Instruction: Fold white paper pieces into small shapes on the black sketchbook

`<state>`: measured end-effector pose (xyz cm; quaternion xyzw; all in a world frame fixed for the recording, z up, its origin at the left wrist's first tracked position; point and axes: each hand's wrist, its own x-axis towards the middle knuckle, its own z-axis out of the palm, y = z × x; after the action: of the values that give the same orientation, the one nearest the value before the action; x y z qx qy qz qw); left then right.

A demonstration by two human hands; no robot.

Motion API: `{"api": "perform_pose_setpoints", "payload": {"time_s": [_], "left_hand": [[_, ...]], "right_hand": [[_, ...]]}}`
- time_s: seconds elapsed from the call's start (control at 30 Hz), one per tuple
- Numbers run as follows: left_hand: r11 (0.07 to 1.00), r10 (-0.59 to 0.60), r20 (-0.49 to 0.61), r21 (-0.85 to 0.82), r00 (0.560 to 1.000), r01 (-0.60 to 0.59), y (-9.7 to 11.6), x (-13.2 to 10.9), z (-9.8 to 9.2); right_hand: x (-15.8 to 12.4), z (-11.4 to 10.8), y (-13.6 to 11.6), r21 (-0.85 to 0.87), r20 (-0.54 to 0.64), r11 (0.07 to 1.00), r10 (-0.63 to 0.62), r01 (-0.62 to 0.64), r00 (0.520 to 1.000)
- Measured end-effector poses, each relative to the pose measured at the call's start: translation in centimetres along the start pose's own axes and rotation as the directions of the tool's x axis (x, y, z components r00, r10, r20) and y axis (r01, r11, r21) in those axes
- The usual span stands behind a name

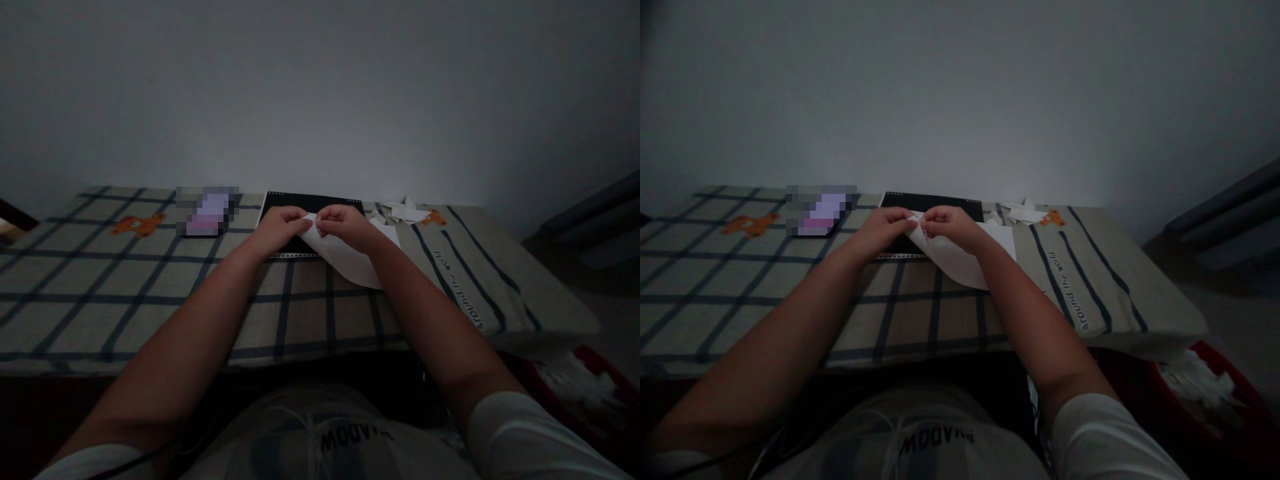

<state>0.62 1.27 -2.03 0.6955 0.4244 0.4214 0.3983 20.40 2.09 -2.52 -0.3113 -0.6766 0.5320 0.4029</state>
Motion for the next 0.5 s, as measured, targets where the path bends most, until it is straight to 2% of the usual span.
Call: {"api": "perform_pose_setpoints", "payload": {"time_s": [0.13, 0.37, 0.5], "left_hand": [[0.999, 0.030, -0.010, -0.012, 0.999, -0.030, -0.02, -0.08, -0.13], [0.998, 0.015, 0.099, 0.058, 0.995, -0.021, 0.27, -0.22, -0.44], [0.997, 0.036, 0.104, 0.068, 0.994, -0.043, 0.40, -0.28, -0.48]], "right_hand": [[-0.06, -0.11, -0.01, 0.038, 0.037, 0.998, 0.043, -0.044, 0.998], [0.00, -0.25, 0.16, 0.034, 0.044, 0.998, 0.043, -0.044, 0.998], [0.00, -0.36, 0.35, 0.035, 0.060, 0.999, 0.040, -0.042, 0.997]]}}
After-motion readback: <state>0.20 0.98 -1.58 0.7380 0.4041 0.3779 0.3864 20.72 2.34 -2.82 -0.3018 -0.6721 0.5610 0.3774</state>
